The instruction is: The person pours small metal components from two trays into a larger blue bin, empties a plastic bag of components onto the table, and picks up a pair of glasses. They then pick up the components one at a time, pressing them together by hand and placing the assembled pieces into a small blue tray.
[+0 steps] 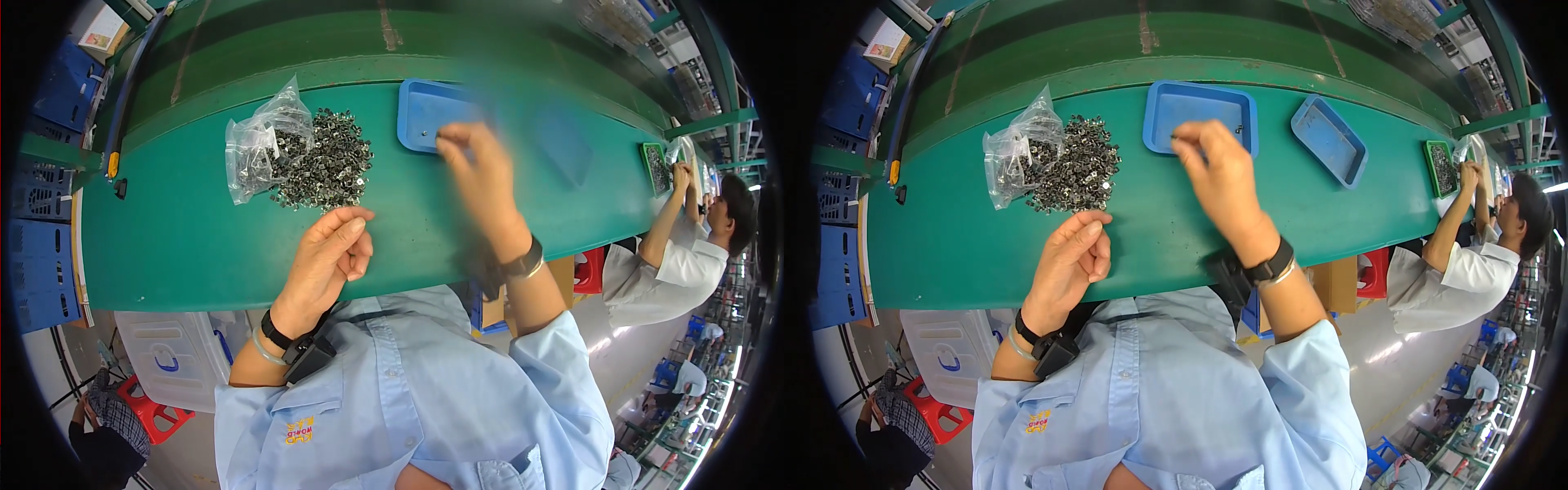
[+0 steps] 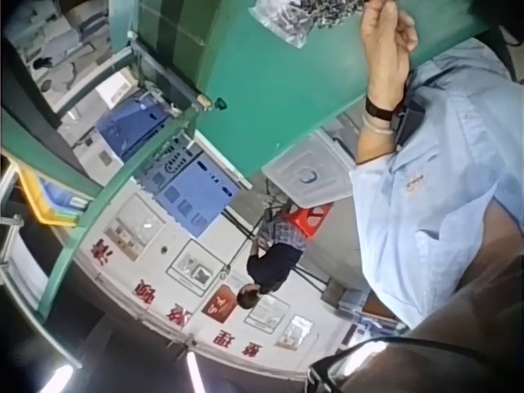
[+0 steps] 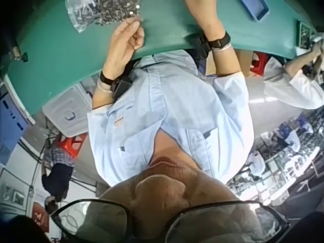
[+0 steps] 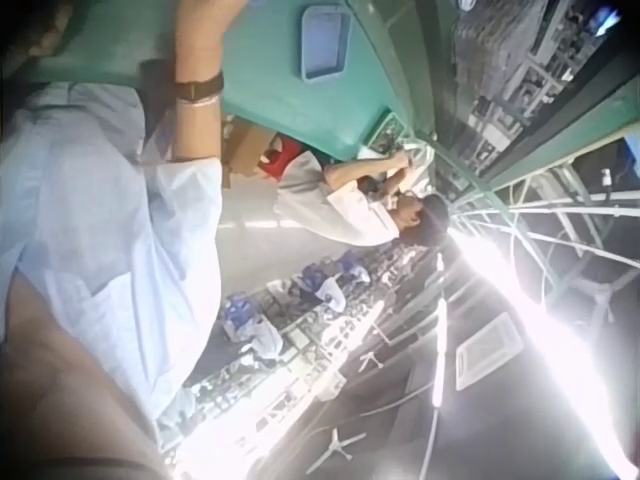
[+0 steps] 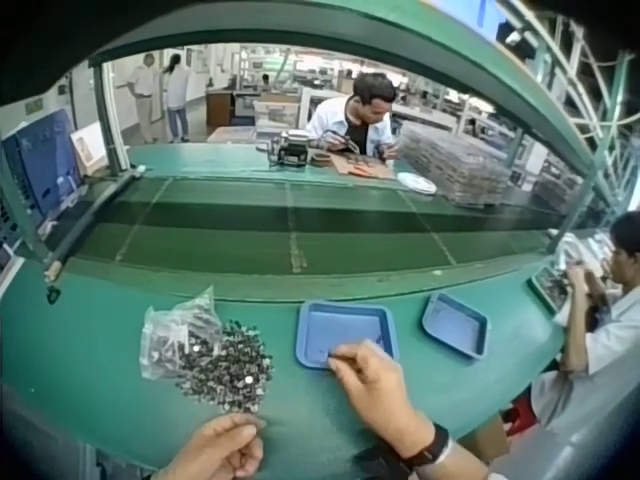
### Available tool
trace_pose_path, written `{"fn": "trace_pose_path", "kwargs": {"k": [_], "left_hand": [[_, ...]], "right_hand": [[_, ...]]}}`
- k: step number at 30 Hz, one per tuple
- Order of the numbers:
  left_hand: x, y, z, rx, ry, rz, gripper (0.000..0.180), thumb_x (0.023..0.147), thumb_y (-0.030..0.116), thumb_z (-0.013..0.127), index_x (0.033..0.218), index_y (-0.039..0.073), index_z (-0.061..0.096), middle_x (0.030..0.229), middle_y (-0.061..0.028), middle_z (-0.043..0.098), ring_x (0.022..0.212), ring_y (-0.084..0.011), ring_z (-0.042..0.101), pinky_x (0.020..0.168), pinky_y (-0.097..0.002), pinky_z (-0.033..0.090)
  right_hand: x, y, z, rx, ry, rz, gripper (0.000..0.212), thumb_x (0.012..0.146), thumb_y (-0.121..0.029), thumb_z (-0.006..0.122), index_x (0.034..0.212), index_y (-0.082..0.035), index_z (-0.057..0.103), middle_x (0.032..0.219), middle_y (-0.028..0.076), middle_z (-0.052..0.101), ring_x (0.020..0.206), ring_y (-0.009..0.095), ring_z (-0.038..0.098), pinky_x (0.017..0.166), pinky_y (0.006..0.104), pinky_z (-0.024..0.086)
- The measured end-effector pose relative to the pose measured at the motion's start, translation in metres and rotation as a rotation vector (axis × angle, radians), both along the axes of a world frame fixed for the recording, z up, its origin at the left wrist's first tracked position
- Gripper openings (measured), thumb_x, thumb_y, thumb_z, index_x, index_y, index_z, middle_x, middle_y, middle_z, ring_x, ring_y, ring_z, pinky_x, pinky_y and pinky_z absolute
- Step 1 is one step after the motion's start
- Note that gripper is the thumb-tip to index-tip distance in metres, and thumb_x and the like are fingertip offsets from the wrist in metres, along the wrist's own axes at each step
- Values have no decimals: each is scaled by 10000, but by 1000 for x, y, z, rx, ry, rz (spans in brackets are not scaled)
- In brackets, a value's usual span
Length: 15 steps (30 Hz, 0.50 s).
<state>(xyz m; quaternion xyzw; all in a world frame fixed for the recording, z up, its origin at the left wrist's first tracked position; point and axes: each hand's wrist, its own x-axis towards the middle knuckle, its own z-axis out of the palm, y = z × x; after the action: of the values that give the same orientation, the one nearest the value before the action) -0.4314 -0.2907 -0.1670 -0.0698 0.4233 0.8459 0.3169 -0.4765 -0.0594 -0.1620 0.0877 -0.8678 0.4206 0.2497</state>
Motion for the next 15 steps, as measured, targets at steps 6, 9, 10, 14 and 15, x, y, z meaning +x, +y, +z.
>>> {"fn": "trace_pose_path", "kwargs": {"k": [6, 9, 10, 14, 15], "left_hand": [[1, -13, -8, 46, -13, 28, 175, 951, 150, 519, 1059, 19, 563, 690, -41, 561, 543, -100, 495, 457, -223, 359], [1, -16, -10, 89, -19, 3, 172, 951, 145, 517, 1060, 19, 562, 693, -40, 562, 544, -101, 497, 458, -224, 362], [1, -16, -10, 110, -21, -8, 170, 951, 142, 516, 1060, 19, 561, 694, -40, 563, 545, -101, 498, 458, -225, 363], [0, -16, -9, 100, -23, -18, 171, 952, 144, 517, 1061, 19, 559, 697, -38, 564, 548, -91, 500, 461, -221, 372], [0, -16, -9, 101, -23, -15, 171, 952, 144, 517, 1061, 19, 559, 697, -38, 564, 548, -91, 500, 461, -221, 372]], "right_hand": [[-23, -14, -1, 380, 2, 64, 145, 749, -56, 689, 888, -70, 649, 974, 86, 603, 972, 255, 581, 853, 377, 459], [-26, -35, -3, 546, 69, 209, 149, 733, -81, 697, 874, -86, 650, 1018, 70, 590, 1059, 255, 544, 931, 420, 412], [-29, -38, -7, 596, 79, 215, 153, 727, -93, 701, 871, -93, 647, 1018, 62, 590, 1068, 253, 536, 942, 431, 395], [-32, -41, -13, 666, 89, 231, 162, 719, -116, 708, 865, -105, 638, 1021, 44, 590, 1084, 252, 520, 956, 450, 366], [-30, -39, -12, 635, 79, 233, 160, 723, -115, 708, 865, -105, 636, 1025, 43, 591, 1081, 255, 520, 949, 448, 369]]}}
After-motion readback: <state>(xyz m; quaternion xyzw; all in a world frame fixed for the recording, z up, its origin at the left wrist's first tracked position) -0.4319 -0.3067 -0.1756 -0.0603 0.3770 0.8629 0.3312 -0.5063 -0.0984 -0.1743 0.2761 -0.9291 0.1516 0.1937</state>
